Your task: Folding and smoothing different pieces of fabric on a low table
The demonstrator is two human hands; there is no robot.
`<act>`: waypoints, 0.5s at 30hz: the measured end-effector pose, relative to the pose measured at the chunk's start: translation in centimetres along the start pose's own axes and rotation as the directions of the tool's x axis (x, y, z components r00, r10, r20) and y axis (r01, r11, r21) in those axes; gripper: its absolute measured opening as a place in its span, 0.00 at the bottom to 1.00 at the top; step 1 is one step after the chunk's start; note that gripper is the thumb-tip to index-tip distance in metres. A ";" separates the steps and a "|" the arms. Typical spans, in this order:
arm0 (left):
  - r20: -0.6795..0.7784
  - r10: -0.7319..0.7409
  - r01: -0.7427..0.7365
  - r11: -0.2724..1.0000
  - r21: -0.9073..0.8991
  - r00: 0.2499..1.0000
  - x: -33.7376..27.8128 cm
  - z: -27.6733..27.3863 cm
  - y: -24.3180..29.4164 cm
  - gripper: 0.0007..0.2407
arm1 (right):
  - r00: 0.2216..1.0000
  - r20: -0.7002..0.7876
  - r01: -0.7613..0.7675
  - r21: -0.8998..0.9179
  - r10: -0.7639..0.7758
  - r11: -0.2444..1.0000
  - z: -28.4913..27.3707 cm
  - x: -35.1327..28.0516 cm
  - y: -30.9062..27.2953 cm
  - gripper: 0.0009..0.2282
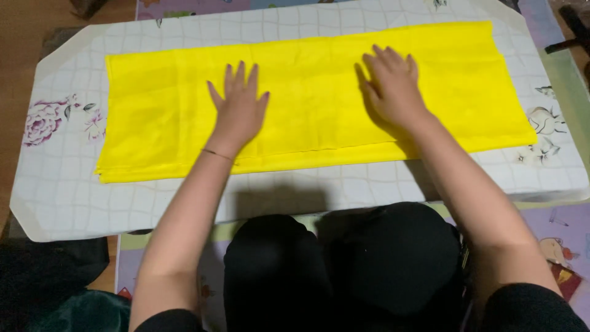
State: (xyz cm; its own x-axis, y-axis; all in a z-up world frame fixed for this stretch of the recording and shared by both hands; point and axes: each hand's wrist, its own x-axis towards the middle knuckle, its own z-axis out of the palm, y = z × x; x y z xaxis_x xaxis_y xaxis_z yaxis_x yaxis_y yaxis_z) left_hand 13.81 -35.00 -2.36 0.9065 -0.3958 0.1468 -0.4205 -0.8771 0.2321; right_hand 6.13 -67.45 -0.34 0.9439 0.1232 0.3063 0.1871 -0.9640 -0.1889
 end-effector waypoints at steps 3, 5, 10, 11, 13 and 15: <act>0.115 0.015 -0.009 0.998 -0.058 0.993 -2.8 1.3 3.3 0.26 | 0.977 0.215 -0.026 0.115 0.001 0.993 1.0 -1.7 -3.9 0.24; 0.189 -0.002 0.019 0.996 -0.092 0.982 -3.9 0.8 3.7 0.26 | 0.955 0.295 -0.036 0.173 -0.017 0.984 1.6 -2.7 -3.8 0.24; 0.201 -0.133 0.139 0.990 -0.015 0.970 -5.7 -0.8 0.4 0.30 | 0.904 0.407 -0.156 0.028 0.131 0.987 0.3 -5.1 -0.7 0.29; 0.198 -0.134 0.140 0.990 -0.015 0.971 -6.2 -1.0 -0.7 0.30 | 0.905 0.405 -0.154 0.028 0.129 0.988 0.0 -5.7 0.4 0.29; 0.183 -0.207 0.203 0.978 0.041 0.961 -7.2 -1.3 -2.9 0.30 | 0.887 0.388 -0.251 -0.055 0.252 0.967 -0.7 -6.9 2.5 0.31; 0.167 -0.259 0.252 0.966 0.065 0.951 -7.9 -0.6 -6.1 0.31 | 0.876 0.368 -0.301 -0.087 0.312 0.950 -0.7 -8.2 5.1 0.31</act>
State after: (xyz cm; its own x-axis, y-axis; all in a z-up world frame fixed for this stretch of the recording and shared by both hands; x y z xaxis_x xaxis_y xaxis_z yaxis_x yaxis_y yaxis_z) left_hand 9.18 -26.40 -4.32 0.9776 -0.1945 -0.0810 -0.1753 -0.9642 0.1989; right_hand -0.86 -73.50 -3.11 0.9853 -0.1059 -0.1341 -0.1305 -0.9729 -0.1906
